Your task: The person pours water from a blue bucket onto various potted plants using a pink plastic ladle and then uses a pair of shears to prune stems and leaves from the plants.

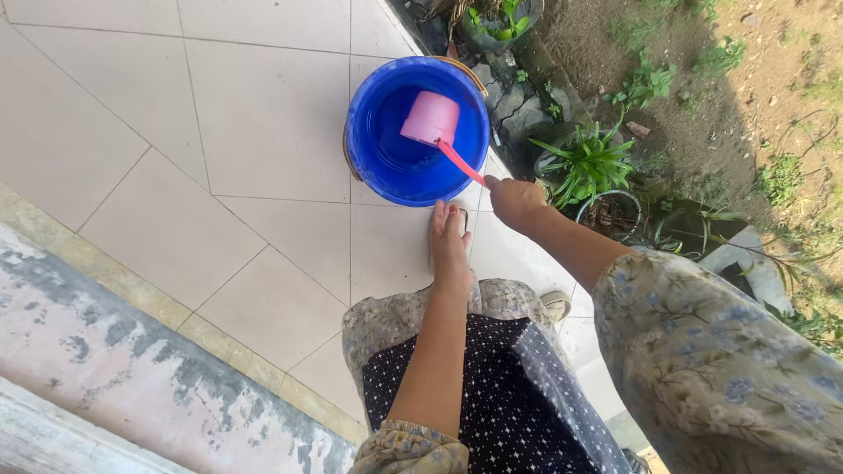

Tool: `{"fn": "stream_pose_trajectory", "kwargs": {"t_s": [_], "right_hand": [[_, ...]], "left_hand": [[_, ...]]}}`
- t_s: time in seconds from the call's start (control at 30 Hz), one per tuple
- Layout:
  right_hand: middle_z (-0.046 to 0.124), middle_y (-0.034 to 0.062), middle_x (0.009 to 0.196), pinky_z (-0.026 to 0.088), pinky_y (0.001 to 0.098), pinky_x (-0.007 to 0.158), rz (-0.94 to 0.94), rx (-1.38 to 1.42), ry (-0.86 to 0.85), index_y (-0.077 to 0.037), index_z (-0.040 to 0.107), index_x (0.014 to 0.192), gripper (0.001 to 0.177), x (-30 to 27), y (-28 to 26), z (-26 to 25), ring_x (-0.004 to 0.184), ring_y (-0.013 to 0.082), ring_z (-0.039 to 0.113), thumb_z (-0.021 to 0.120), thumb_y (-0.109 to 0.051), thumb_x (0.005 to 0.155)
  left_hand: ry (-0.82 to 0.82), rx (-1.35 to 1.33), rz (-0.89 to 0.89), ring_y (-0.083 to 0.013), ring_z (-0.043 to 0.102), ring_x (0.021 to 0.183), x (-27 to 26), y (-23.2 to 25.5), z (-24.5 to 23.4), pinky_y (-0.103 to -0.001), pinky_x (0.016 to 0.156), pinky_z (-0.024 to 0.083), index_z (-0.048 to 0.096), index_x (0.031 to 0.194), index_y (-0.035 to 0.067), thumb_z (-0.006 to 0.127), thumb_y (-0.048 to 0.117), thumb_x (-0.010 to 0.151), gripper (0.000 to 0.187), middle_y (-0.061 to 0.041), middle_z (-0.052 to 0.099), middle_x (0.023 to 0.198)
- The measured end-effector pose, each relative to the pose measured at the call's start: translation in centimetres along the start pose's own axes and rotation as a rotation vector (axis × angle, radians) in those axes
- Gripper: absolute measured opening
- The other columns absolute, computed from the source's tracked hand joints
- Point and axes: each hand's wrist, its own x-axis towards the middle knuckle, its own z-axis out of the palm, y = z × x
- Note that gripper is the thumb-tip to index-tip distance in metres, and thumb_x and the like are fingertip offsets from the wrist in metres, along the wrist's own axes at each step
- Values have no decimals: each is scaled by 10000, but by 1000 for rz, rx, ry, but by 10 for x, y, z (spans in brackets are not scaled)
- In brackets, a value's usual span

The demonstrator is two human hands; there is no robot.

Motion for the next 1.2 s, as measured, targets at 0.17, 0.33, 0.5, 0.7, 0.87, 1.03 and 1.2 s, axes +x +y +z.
{"fn": "stream_pose_trajectory", "kwargs": {"t_s": [0.17, 0.33, 0.5, 0.7, 0.87, 1.03, 1.2], "right_hand": [[667, 207, 1192, 599, 494, 752, -56, -197, 61, -105, 455, 1485, 497, 69, -7, 33, 990, 386, 721, 497, -86, 990], [700, 216, 1089, 603, 484, 753, -101, -162, 40, -32, 485, 1425, 485, 108, -4, 94, 963, 383, 734, 545, -89, 948], [703, 108, 887, 507, 416, 665, -187, 309, 67, -140, 703, 1177, 220, 108, 5, 115, 814, 316, 688, 631, -222, 987], [445, -58, 686, 228, 219, 398, 84, 1318, -358, -145, 675, 1248, 296, 16, 51, 62, 480, 31, 308, 678, -267, 978], [451, -89, 713, 195, 209, 390, -93, 1566, -501, -166, 623, 1350, 404, -75, 93, 52, 465, 8, 270, 672, -254, 958], [443, -87, 719, 203, 203, 406, -268, 1773, -439, -182, 576, 1451, 498, -177, 123, 67, 476, 6, 277, 671, -271, 970], [488, -64, 755, 205, 208, 416, -381, 1960, -294, -170, 526, 1505, 534, -299, 147, 98, 491, 13, 286, 632, -277, 993]], "left_hand": [[30, -66, -7, -230, 398, 1473, 24, -10, -9, -455, 1157, 328, 251, 1604, 141, 528, 352, 981, 714, -98, 355, 1629], [42, -2, -50, -210, 409, 1451, 31, -26, -16, -441, 1135, 353, 296, 1600, 151, 524, 372, 969, 706, -84, 382, 1603], [31, 76, -33, -228, 450, 1421, 26, -35, -21, -440, 1118, 382, 360, 1569, 134, 543, 391, 957, 688, -89, 453, 1563], [-6, 144, -1, -213, 469, 1407, 7, -49, -22, -410, 1097, 390, 395, 1542, 122, 549, 409, 974, 655, -82, 484, 1536], [0, 178, 128, -250, 523, 1351, -25, -74, -10, -403, 1073, 418, 408, 1507, 72, 577, 233, 974, 582, -128, 504, 1497], [-71, 340, 272, -215, 595, 1293, -88, -91, 28, -353, 1049, 461, 461, 1453, 28, 448, 130, 1012, 453, -120, 584, 1437], [-238, 540, 438, -204, 626, 1216, -166, -129, 67, -348, 1039, 491, 507, 1382, 1, 449, 112, 1035, 369, -108, 598, 1362]]}}
